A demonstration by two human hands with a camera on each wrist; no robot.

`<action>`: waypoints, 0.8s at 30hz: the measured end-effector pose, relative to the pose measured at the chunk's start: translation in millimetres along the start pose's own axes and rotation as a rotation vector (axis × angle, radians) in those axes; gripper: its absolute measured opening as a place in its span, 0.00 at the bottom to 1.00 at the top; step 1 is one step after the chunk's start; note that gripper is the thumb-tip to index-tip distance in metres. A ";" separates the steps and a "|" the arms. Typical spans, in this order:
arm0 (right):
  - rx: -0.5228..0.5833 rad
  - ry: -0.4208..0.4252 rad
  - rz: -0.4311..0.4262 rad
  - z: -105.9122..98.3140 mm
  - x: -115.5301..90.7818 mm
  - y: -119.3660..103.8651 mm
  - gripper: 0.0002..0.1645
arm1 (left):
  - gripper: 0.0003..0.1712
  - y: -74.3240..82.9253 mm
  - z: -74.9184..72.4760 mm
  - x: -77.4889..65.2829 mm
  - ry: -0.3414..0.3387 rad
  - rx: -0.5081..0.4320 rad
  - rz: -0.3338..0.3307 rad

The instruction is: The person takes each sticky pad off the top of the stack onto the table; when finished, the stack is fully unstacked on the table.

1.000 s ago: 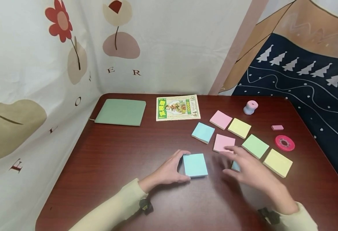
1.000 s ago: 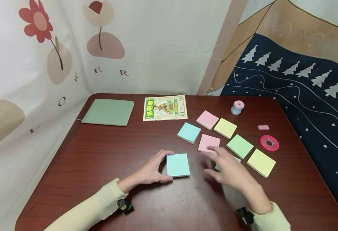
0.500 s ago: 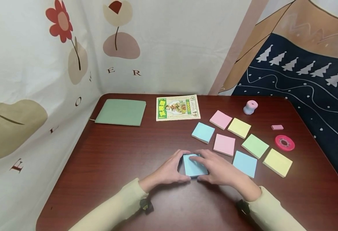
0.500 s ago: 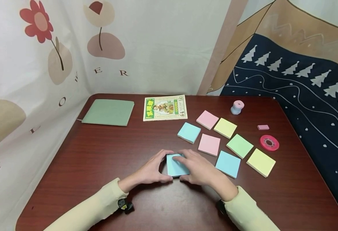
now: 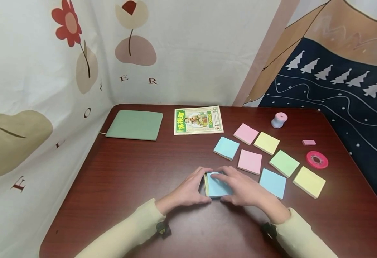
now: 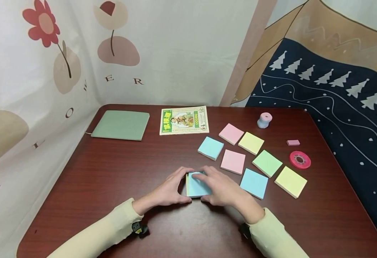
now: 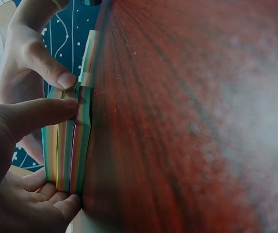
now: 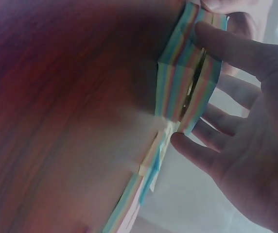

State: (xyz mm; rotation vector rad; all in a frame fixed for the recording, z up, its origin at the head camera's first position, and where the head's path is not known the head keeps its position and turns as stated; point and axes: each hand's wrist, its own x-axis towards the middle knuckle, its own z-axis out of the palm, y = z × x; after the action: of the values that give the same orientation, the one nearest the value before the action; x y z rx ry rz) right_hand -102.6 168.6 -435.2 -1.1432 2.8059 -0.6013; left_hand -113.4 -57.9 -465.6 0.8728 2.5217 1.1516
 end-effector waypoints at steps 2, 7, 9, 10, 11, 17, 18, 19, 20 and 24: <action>-0.002 0.014 0.034 -4.8 -6.6 1.0 0.44 | 0.52 0.6 0.2 0.1 0.002 0.000 0.000; 0.012 0.078 0.138 -22.8 -36.4 5.3 0.44 | 0.51 1.1 1.0 0.2 0.014 0.001 -0.003; 0.009 0.118 0.176 -29.5 -54.0 9.2 0.45 | 0.51 1.3 1.0 0.1 0.016 0.003 0.001; 0.003 0.137 0.200 -32.6 -64.0 11.5 0.46 | 0.51 1.2 1.1 0.1 0.017 0.004 0.004; -0.004 0.159 0.226 -35.4 -74.3 13.9 0.46 | 0.51 1.4 0.9 0.1 0.016 0.003 0.002; -0.030 0.198 0.426 -48.2 -134.3 29.1 0.47 | 0.51 0.9 1.1 0.1 0.006 -0.003 -0.012; -0.033 0.197 0.451 -49.7 -142.4 31.7 0.47 | 0.51 0.7 1.2 0.2 0.005 -0.003 -0.013; -0.039 0.198 0.469 -50.7 -150.0 34.3 0.47 | 0.51 0.5 1.3 0.3 0.004 -0.003 -0.015; -0.041 0.199 0.483 -51.4 -156.7 36.9 0.47 | 0.51 0.4 1.5 0.4 0.005 -0.003 -0.015; -0.041 0.175 0.533 -50.1 -177.4 44.0 0.47 | 0.51 -0.3 1.9 0.8 0.001 0.000 -0.018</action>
State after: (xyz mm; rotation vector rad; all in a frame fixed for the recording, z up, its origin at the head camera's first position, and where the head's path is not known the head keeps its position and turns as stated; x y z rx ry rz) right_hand -12.7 335.0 -422.5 -0.3169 3.0840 -0.6125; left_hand -113.4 -56.4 -467.1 0.8481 2.5250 1.1478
